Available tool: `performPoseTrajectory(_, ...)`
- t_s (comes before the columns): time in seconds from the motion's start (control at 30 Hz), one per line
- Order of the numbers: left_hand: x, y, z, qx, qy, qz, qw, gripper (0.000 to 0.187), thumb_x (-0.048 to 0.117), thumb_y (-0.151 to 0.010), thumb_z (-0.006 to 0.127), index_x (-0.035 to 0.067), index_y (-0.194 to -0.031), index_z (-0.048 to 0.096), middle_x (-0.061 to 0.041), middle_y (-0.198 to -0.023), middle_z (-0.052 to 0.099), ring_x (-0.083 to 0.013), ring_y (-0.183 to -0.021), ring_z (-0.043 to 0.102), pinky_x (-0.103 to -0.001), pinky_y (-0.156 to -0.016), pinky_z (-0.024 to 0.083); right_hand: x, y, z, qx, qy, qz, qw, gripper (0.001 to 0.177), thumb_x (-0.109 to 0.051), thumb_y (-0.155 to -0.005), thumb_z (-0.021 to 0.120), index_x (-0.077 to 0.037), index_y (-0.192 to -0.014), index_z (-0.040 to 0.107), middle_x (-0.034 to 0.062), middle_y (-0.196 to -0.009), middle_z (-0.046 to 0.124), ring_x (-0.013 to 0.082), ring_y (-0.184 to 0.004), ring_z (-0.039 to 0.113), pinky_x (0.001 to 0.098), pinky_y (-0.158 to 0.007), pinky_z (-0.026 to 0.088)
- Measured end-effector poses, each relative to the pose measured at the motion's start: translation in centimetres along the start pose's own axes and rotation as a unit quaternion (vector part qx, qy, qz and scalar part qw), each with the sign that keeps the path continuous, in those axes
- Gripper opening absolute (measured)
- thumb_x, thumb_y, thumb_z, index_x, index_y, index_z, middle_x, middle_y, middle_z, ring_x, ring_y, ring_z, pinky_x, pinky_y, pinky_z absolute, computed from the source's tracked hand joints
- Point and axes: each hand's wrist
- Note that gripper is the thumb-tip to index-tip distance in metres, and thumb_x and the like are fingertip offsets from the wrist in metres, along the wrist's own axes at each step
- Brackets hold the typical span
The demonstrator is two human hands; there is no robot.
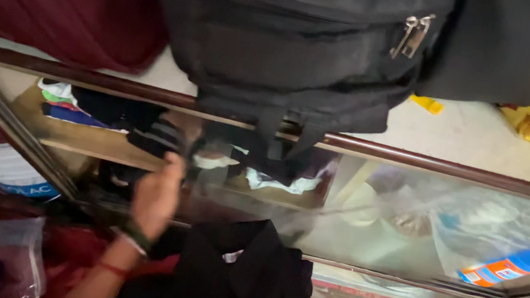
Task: The person picks up an iron and extension cord from a bed, wraps the cord around the iron, and places it in a cabinet; then they hang clothes on a rack and fold a separate shirt on the bed.
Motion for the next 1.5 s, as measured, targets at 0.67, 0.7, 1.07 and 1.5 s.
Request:
performPoseTrajectory(0.67,-8.4,6.9,-5.9,-0.22,0.51,-0.109,0.824,0.091,0.07,-0.089,0.028,0.007,-0.152,0.046,-0.011,-0.152,0.057,-0.0244,-0.142,0.051,-0.037,-0.114,0.029,-0.3,0.6,-1.2,0.018,0.326,-0.256,0.91,0.036,-0.009,-0.075,0.077,0.003,-0.108,0.07,0.0275,-0.107,0.078,0.0309,-0.097,0.076,0.0448,-0.098,0.057)
performPoseTrajectory(0.7,-9.3,8.2,-6.8,-0.207,0.514,-0.129,0.822,0.088,0.066,-0.088,0.031,0.007,-0.151,0.046,-0.011,-0.15,0.058,-0.0247,-0.14,0.052,-0.037,-0.113,0.03,0.5,0.1,1.4,-0.072,0.275,-0.304,0.909,0.035,-0.011,-0.082,0.072,0.001,-0.114,0.068,0.0222,-0.109,0.075,0.0284,-0.101,0.075,0.0413,-0.099,0.056)
performPoseTrajectory(1.07,-10.3,14.8,-14.4,-0.108,0.474,-0.164,0.858,0.074,0.023,-0.074,0.068,0.008,-0.144,0.051,-0.011,-0.135,0.065,-0.0271,-0.12,0.063,-0.041,-0.098,0.049,-6.1,-6.5,22.3,-0.114,0.091,0.265,0.953,0.051,-0.013,-0.079,0.074,0.007,-0.126,0.066,0.0194,-0.104,0.078,0.0357,-0.092,0.073,0.0431,-0.081,0.062)
performPoseTrajectory(1.5,-1.1,1.2,-18.9,-0.082,0.401,-0.054,0.911,0.052,0.018,-0.084,0.076,0.004,-0.133,0.064,-0.01,-0.12,0.072,-0.0237,-0.1,0.07,-0.037,-0.081,0.057,-9.1,-16.1,35.5,-0.152,0.017,0.094,0.984,0.039,-0.016,-0.095,0.071,0.003,-0.128,0.064,0.0119,-0.116,0.073,0.0245,-0.101,0.072,0.0369,-0.09,0.059)
Point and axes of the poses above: each hand's wrist, its own y-axis away from the middle knuckle, its own z-axis out of the palm, x = y × z
